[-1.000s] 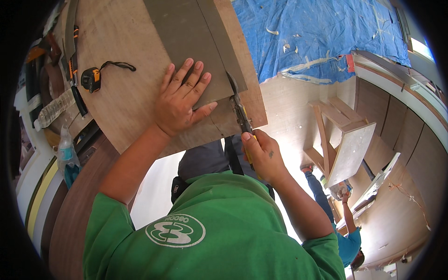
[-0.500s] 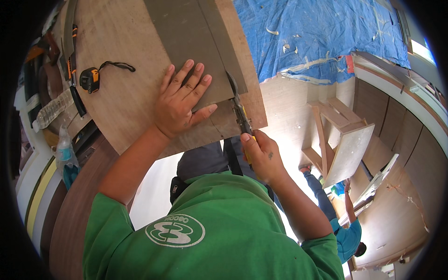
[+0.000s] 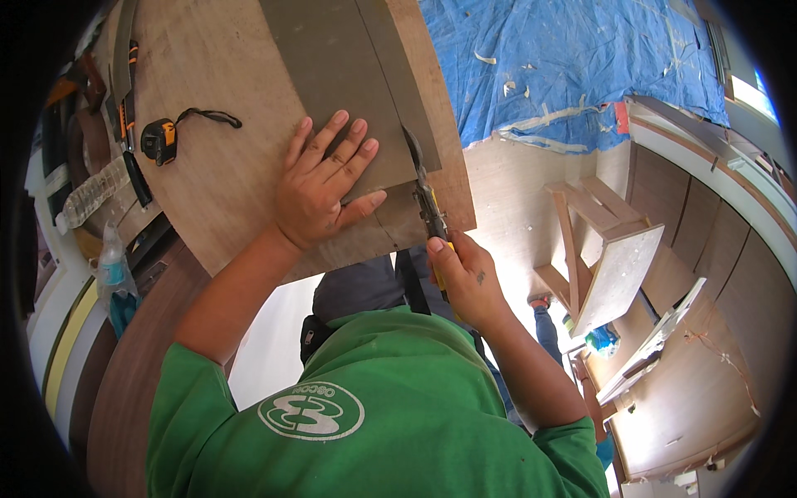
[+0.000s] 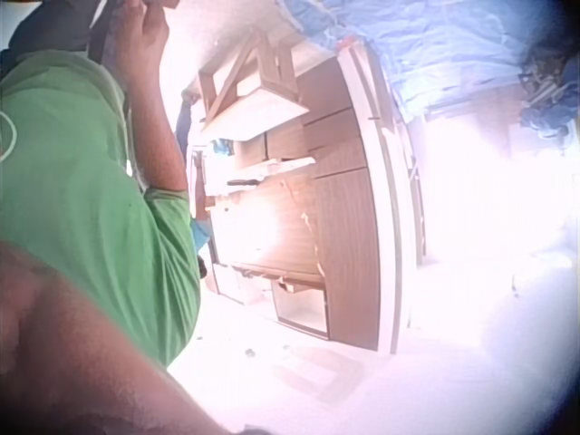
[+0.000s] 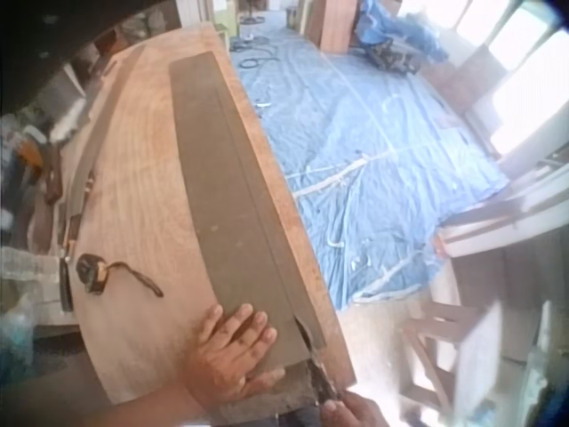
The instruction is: The person uses tin snips to cut a long strip from a laminate flooring plank on a workbench. After cutting, they lift and inspect the separated strip.
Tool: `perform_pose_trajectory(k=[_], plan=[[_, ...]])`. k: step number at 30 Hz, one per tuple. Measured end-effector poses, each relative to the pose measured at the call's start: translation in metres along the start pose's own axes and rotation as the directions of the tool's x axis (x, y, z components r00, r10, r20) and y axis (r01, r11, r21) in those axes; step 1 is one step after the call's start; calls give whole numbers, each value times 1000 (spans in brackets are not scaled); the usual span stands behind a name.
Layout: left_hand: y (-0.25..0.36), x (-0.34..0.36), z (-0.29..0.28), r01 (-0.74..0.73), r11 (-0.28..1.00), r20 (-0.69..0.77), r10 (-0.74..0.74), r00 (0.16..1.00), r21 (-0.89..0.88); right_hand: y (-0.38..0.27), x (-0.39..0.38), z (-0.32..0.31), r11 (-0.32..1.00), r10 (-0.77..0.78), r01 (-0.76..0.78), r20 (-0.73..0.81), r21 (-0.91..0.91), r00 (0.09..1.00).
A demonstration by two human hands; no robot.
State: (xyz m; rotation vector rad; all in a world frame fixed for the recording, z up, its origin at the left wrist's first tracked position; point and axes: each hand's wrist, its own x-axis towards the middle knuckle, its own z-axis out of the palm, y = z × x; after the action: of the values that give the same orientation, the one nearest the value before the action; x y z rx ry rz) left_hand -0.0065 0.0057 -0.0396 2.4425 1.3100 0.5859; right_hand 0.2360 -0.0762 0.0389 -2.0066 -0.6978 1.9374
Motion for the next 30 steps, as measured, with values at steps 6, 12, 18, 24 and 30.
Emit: perform_pose_trajectory(k=[6, 12, 18, 24, 30], plan=[[-1, -1, 0, 2, 1000, 3, -2, 1000, -6, 9, 4, -7, 996, 17, -15, 17, -86, 1000], [0, 0, -1, 3, 1000, 9, -3, 1000, -24, 2, 1, 0, 999, 39, -39, 7, 4, 999], [-1, -1, -2, 1, 999, 4, -1, 1000, -39, 0, 4, 3, 998, 9, -11, 23, 55, 1000], [-2, -1, -2, 3, 999, 1, -3, 1000, -50, 1, 4, 0, 997, 37, -36, 10, -64, 999], [-1, -1, -4, -1, 998, 6, 2, 1000, -62, -1, 8, 4, 999, 8, -8, 5, 48, 1000]])
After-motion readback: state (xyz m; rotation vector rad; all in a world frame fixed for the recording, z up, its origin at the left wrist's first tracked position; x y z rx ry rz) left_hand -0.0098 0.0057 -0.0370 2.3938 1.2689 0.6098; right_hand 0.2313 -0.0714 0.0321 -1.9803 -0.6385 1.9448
